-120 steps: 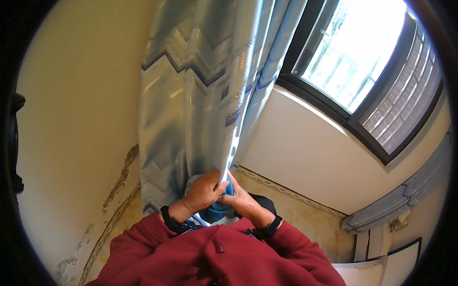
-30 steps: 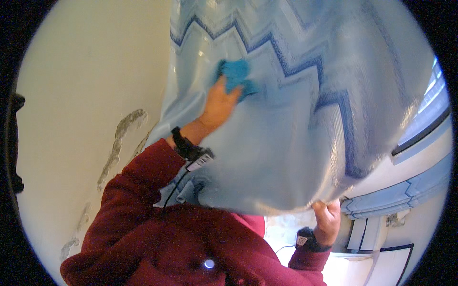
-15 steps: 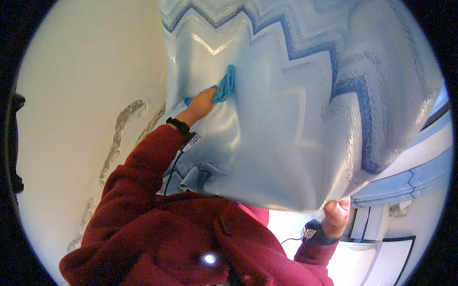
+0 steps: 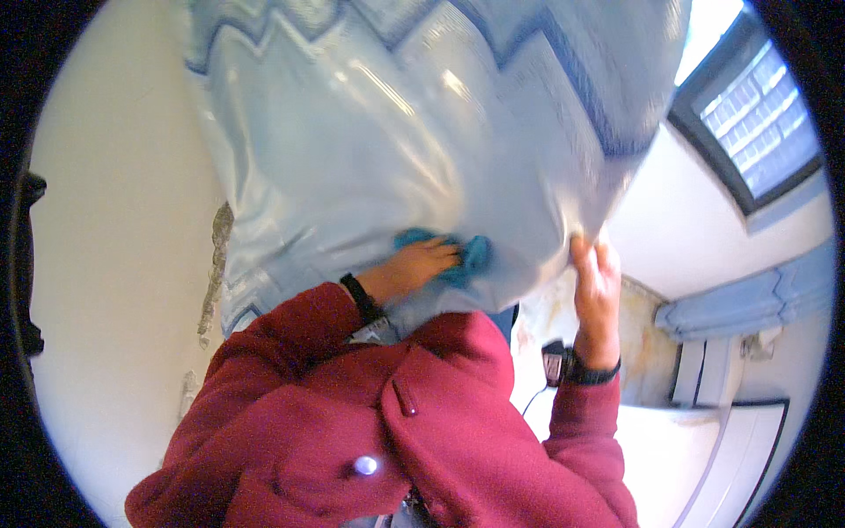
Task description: The person wipes a light blue patterned curtain with a blue cloth, repeatedly lifting and folding sections to clean both sides. The person moves along the curtain, wiping different areas and occasionally adjusting the fabric to reach behind folds.
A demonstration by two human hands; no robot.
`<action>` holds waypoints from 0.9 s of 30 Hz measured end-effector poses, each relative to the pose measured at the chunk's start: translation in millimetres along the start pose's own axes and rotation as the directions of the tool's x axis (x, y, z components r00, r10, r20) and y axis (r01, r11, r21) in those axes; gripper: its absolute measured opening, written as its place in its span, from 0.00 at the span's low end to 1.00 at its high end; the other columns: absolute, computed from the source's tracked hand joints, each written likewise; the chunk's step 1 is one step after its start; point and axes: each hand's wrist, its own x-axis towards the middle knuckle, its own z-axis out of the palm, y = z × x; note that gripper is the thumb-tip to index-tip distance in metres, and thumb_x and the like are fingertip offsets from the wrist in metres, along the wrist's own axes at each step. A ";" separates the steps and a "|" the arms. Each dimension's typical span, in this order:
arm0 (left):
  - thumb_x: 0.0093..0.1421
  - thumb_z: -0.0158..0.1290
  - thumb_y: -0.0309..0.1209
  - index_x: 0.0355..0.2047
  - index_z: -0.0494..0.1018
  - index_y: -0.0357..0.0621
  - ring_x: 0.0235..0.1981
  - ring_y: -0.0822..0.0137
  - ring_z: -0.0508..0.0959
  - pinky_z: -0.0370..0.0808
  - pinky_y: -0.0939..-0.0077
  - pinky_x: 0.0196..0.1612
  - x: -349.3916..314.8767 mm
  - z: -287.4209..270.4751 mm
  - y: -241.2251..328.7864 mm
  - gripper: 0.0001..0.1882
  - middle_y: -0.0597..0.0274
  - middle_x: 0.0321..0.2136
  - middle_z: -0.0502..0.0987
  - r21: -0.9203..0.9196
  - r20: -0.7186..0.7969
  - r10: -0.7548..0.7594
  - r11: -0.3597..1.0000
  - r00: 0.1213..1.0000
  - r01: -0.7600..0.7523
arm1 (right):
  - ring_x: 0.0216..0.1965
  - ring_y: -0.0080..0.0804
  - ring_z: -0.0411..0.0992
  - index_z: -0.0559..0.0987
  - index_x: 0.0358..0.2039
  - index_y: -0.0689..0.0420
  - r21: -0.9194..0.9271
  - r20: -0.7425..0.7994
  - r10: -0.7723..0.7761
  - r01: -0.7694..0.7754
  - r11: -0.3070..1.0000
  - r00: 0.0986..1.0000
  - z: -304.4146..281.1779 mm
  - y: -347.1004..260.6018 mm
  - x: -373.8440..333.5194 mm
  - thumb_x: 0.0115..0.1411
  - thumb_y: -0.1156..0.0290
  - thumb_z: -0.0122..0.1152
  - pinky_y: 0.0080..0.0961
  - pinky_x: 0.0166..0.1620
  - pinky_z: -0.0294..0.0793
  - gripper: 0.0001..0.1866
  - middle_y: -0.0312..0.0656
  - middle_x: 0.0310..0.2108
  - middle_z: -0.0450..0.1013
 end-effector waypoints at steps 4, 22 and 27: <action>0.57 0.46 0.35 0.38 0.78 0.49 0.42 0.48 0.78 0.75 0.54 0.43 -119.8 59.7 -66.4 0.13 0.52 0.38 0.79 0.050 0.501 -0.451 0.867 0.739 0.496 | 0.29 0.17 0.61 0.77 0.43 0.61 0.252 -0.058 0.135 -0.116 0.961 0.989 -8.0 12.9 24.3 0.67 0.61 0.50 0.18 0.32 0.61 0.16 0.29 0.28 0.68; 0.54 0.48 0.27 0.47 0.73 0.35 0.47 0.47 0.75 0.69 0.63 0.53 -77.2 -148.4 -116.9 0.20 0.40 0.47 0.75 -0.183 0.324 -0.666 0.653 0.672 0.735 | 0.43 0.22 0.69 0.74 0.52 0.58 0.474 -0.334 0.356 -0.171 0.864 0.873 -95.3 60.8 63.1 0.67 0.54 0.51 0.20 0.47 0.66 0.22 0.37 0.42 0.74; 0.49 0.49 0.17 0.48 0.70 0.40 0.50 0.54 0.73 0.69 0.67 0.53 81.8 -169.2 -13.9 0.23 0.51 0.47 0.72 -0.490 -0.532 -0.294 0.871 0.794 -0.006 | 0.38 0.17 0.69 0.78 0.47 0.59 0.538 -0.042 0.174 -0.125 0.834 0.984 -48.4 60.3 34.6 0.67 0.60 0.53 0.18 0.44 0.68 0.17 0.32 0.37 0.75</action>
